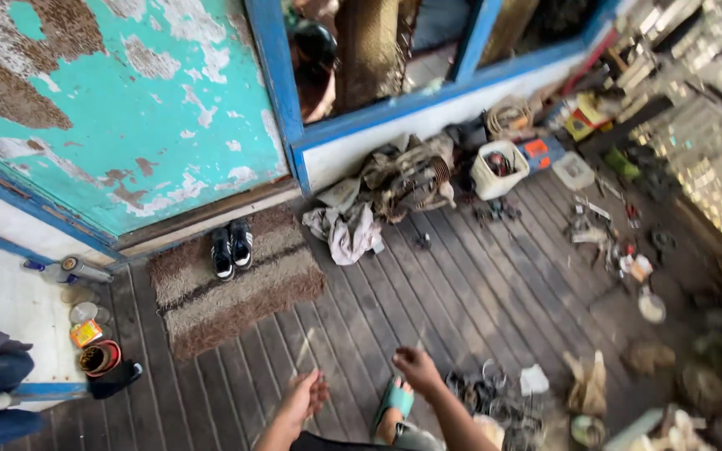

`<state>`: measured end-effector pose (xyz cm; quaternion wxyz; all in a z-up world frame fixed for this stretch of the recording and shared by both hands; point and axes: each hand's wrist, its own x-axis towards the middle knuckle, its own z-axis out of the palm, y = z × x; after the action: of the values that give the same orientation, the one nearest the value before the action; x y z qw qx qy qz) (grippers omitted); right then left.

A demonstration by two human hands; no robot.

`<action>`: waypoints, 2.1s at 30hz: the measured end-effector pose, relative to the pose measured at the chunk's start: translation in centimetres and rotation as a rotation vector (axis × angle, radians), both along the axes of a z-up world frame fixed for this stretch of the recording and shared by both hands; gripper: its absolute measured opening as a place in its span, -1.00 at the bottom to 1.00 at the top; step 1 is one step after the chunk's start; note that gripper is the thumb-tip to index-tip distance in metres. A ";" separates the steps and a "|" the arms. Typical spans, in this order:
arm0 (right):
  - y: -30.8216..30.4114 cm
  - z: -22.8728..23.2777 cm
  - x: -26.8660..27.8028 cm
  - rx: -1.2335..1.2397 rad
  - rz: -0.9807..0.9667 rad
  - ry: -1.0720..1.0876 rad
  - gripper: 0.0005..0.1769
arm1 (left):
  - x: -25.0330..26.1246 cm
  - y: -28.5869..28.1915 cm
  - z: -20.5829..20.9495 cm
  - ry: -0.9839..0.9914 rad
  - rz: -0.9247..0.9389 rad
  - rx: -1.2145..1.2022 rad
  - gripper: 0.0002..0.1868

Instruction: The recorder cleans the front of a moped with a cloth and then organizes various mechanical tools and engine parts in a workshop area.

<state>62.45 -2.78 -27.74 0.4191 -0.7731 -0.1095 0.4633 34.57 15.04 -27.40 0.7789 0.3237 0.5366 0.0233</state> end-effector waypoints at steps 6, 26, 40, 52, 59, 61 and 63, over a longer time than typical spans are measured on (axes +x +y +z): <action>4.6 0.0 10.6 -0.051 0.327 -0.257 -0.47 | 10.8 1.0 -0.8 0.077 0.148 -0.023 -0.61; 33.5 -13.2 32.0 -0.311 0.776 -0.313 -0.50 | 33.3 19.6 -13.0 0.036 0.427 -0.206 -0.62; 57.3 -22.8 41.5 -0.293 1.672 -0.745 -0.59 | 44.4 22.3 -19.2 0.163 0.711 -0.321 -0.60; 65.5 -39.9 42.1 -0.145 1.563 -1.157 -0.61 | 46.9 17.9 -21.6 -0.044 0.930 -0.219 -0.56; 65.9 -43.6 43.1 -0.499 1.792 -1.204 -0.71 | 45.1 15.3 -22.7 0.241 0.895 -0.268 -0.57; 65.3 -43.3 43.4 -0.499 1.854 -1.227 -0.72 | 45.2 14.3 -22.6 0.284 0.845 -0.230 -0.58; 65.1 -42.1 43.3 -0.421 1.804 -1.172 -0.76 | 45.2 13.3 -22.4 0.252 0.874 -0.242 -0.59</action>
<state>105.74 62.28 -69.84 -0.3317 -0.5652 -0.7360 0.1697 79.74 28.32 -49.77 0.6569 -0.0252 0.7120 0.2469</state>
